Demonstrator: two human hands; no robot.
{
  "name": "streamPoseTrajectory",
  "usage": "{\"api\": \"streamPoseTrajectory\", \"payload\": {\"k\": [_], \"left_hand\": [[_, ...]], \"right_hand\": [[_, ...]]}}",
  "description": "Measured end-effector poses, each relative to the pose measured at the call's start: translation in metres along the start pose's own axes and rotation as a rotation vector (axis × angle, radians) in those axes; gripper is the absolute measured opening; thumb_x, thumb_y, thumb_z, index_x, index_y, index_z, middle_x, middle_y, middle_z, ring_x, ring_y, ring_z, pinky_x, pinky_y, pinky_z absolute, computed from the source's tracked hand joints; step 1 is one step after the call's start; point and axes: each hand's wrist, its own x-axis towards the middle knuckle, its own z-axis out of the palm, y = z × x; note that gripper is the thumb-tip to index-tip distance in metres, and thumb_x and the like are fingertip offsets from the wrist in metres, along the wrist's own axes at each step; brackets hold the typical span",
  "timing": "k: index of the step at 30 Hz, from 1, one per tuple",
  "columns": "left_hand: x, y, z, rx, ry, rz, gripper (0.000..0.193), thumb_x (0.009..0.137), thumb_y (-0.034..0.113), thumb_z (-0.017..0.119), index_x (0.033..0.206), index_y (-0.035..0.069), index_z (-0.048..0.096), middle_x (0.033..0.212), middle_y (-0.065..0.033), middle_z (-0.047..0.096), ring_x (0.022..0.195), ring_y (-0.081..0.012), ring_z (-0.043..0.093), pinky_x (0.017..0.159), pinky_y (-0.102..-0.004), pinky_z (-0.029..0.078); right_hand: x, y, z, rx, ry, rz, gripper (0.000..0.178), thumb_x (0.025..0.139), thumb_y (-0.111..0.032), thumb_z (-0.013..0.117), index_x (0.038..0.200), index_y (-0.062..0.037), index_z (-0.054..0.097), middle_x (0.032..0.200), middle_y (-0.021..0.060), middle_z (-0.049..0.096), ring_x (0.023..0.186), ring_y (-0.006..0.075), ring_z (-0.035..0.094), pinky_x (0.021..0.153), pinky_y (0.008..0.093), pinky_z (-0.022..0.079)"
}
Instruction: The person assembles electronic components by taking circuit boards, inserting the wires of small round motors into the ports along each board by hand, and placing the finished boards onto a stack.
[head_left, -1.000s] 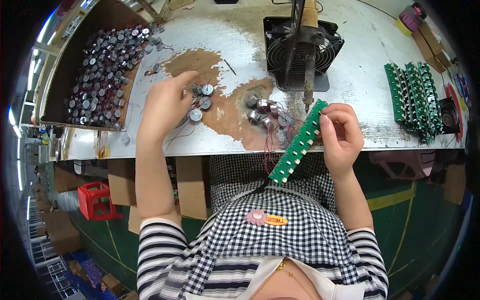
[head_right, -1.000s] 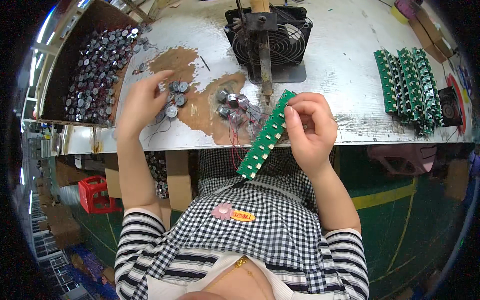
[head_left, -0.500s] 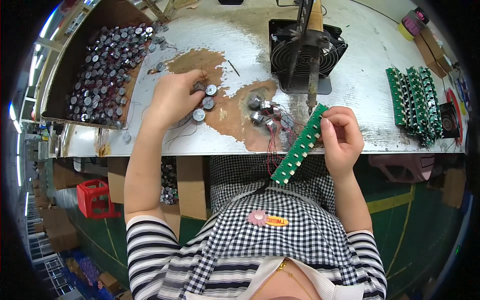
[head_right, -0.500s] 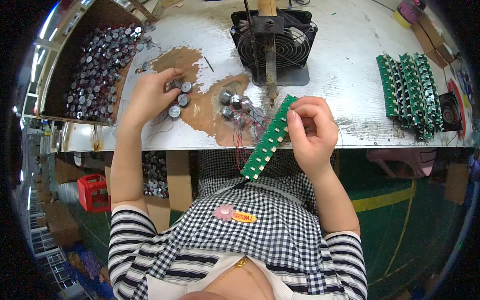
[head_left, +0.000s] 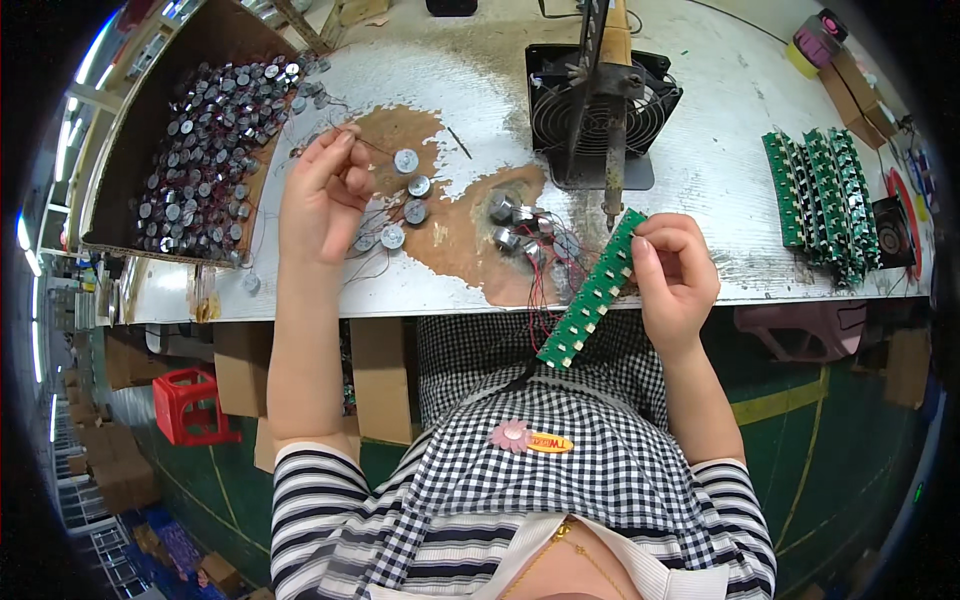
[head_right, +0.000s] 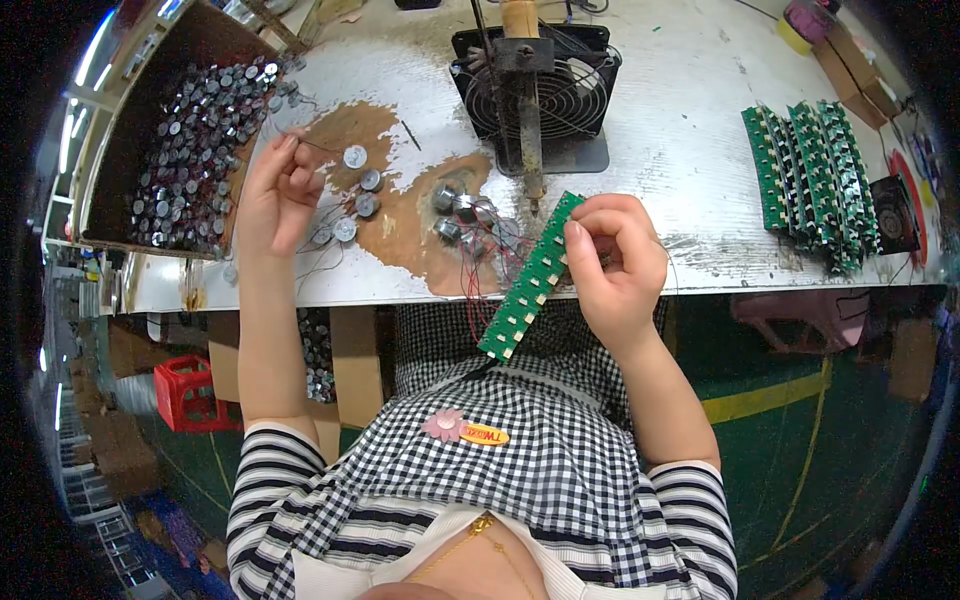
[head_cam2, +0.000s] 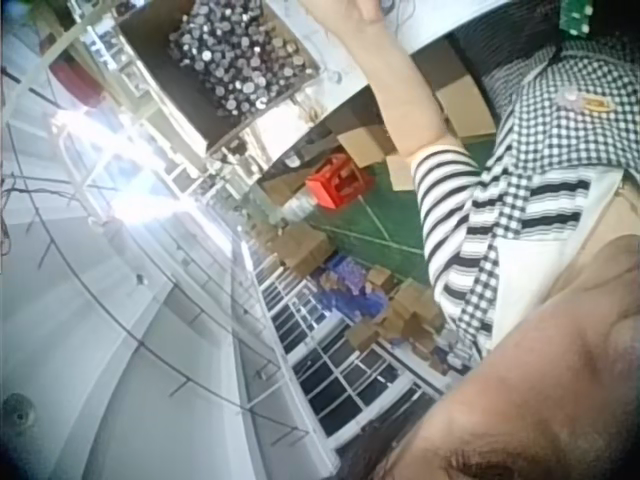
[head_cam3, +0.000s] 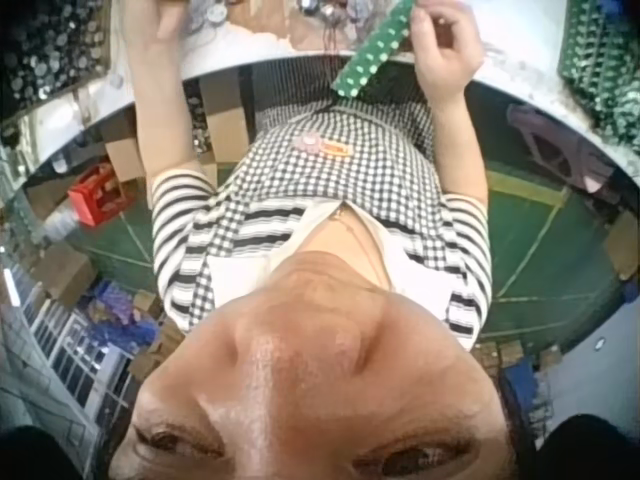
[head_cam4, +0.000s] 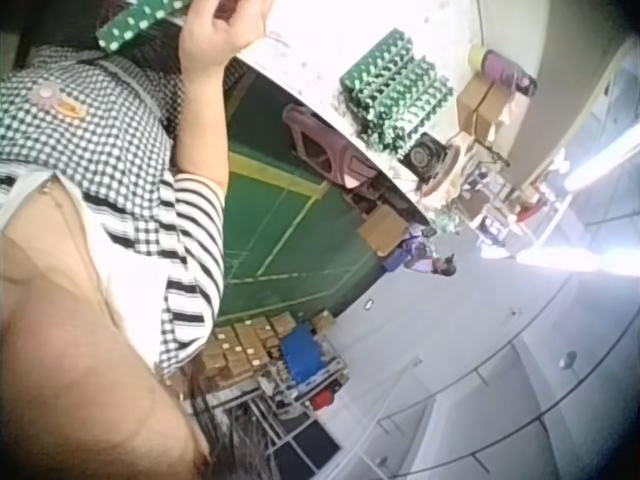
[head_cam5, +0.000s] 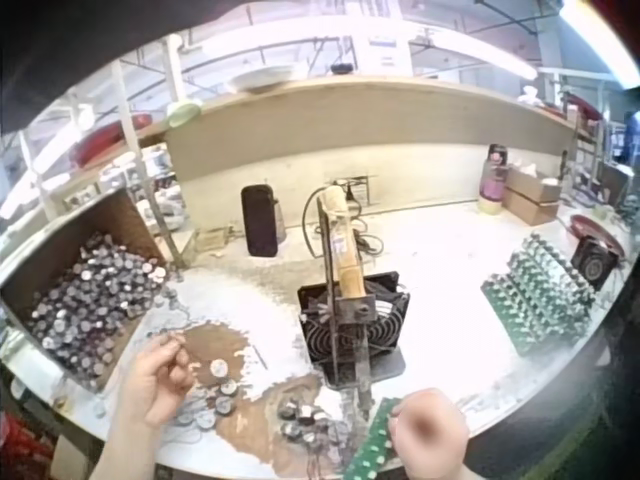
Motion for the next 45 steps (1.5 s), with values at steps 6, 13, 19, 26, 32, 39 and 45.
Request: {"api": "streamPoseTrajectory", "payload": {"k": [6,13,19,26,32,39,45], "left_hand": [[-0.023,-0.025,0.028,0.718,0.188,0.53,0.017,0.093,0.008,0.055,0.106,-0.002,0.059,0.093,-0.0039,0.064,0.076,-0.0067,0.055,0.069,-0.0198,0.043],[-0.062,-0.047,0.066,0.196,-0.213,-0.192,0.011,0.089,0.011,0.062,0.092,0.0,0.062,0.078,-0.0025,0.064,0.061,-0.0046,0.05,0.055,-0.017,0.038],[-0.071,-0.068,0.099,0.445,-0.281,-0.233,0.012,0.087,0.01,0.064,0.087,-0.003,0.065,0.08,-0.0018,0.063,0.064,-0.0056,0.056,0.052,-0.0189,0.043],[-0.066,-0.081,0.117,0.626,-0.337,0.1,0.011,0.082,0.006,0.064,0.079,-0.004,0.062,0.082,-0.0026,0.06,0.061,-0.0049,0.053,0.053,-0.0192,0.041],[-0.064,-0.077,0.126,0.529,-0.286,-0.109,0.011,0.082,0.006,0.06,0.076,-0.004,0.06,0.07,0.0002,0.06,0.059,-0.0033,0.051,0.049,-0.0196,0.04],[-0.058,-0.081,0.128,0.506,-0.287,-0.053,0.008,0.078,0.003,0.059,0.074,-0.004,0.06,0.071,-0.0009,0.06,0.059,-0.0031,0.051,0.051,-0.019,0.039],[-0.053,-0.081,0.128,0.469,-0.273,-0.055,0.008,0.077,0.002,0.059,0.073,-0.004,0.06,0.075,-0.002,0.062,0.062,-0.0028,0.051,0.054,-0.0183,0.04]], "right_hand": [[-0.001,-0.005,0.0,0.016,-0.015,0.027,0.006,0.084,0.005,0.059,0.085,0.0042,0.054,0.096,0.0123,0.058,0.066,0.0085,0.056,0.057,0.019,0.047],[-0.001,-0.011,-0.001,0.043,-0.085,0.009,0.006,0.08,0.007,0.059,0.083,0.0045,0.054,0.101,0.0159,0.058,0.065,0.0099,0.057,0.057,0.0202,0.048],[-0.001,-0.011,0.004,0.007,-0.056,-0.056,0.009,0.079,0.005,0.063,0.082,0.0031,0.055,0.098,0.0153,0.059,0.06,0.0091,0.058,0.052,0.0205,0.047],[-0.005,-0.011,0.003,0.103,-0.044,-0.074,0.013,0.076,0.005,0.065,0.083,0.0029,0.055,0.098,0.0169,0.06,0.06,0.0107,0.058,0.049,0.0201,0.046],[0.002,-0.021,0.004,-0.039,-0.038,-0.071,0.01,0.074,0.006,0.065,0.081,0.0019,0.059,0.096,0.0147,0.059,0.061,0.012,0.057,0.047,0.021,0.046],[0.01,-0.014,0.003,-0.086,-0.064,-0.13,0.01,0.073,0.006,0.066,0.079,0.0027,0.059,0.095,0.0144,0.058,0.054,0.0105,0.055,0.045,0.0209,0.045],[0.017,-0.015,0.003,-0.096,-0.054,-0.156,0.009,0.072,0.007,0.065,0.078,0.003,0.059,0.095,0.0144,0.058,0.051,0.0099,0.055,0.045,0.0201,0.044]]}}
